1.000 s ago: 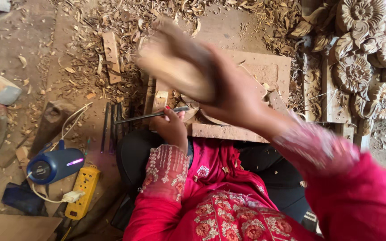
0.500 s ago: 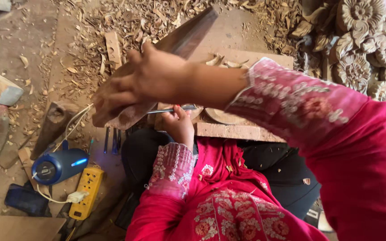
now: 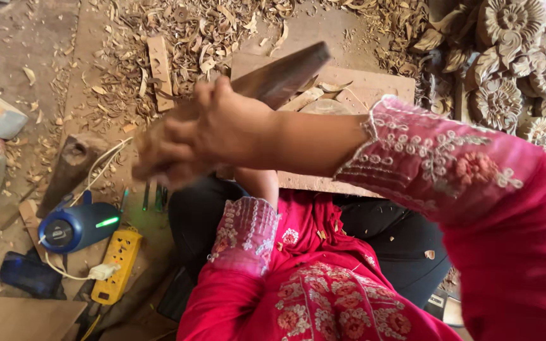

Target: The person carves a floral design into a wooden board using a chisel and a wooden mallet. They repeatedly strike the chisel to shape the wood, creating a raised relief pattern.

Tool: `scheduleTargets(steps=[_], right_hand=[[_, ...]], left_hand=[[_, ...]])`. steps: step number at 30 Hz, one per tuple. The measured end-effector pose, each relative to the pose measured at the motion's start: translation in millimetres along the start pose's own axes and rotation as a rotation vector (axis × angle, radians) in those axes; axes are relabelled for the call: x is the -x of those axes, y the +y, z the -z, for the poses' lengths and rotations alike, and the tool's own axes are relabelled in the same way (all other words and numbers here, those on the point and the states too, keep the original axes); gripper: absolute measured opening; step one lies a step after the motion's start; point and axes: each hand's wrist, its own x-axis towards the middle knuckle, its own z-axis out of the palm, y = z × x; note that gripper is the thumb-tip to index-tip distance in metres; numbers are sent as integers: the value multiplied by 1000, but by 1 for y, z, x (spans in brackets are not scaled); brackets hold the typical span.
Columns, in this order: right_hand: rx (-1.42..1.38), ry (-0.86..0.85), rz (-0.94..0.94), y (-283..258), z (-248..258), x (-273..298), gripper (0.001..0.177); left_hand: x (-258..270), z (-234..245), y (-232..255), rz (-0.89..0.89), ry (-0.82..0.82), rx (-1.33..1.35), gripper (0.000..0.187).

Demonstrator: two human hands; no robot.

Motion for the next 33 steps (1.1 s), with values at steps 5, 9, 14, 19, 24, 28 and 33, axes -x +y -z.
scheduleTargets(steps=[5,9,14,19,24,28,33], right_hand=[[38,77,13,4,0,27,83],[1,150,-147,23,0,83,88],[-374,270,-698,2,-56,203,80],[-759,245,-1251,-61,-98,296,102],[-1034,80,-1424,-122,-113,337,103],[-1021,237,-1367,-137,-116,340,109],[-958,243,-1353,-132,-113,338,115]], left_hand=[[39,-13,11,-347,-286,16,12],[73,-28,5,-628,-602,76,13],[66,-24,-27,-442,-680,-99,12],[-30,41,-25,-549,-233,-346,10],[-57,33,15,47,-208,44,11],[-22,-47,29,149,-254,30,12],[-12,-60,17,187,-288,60,14]])
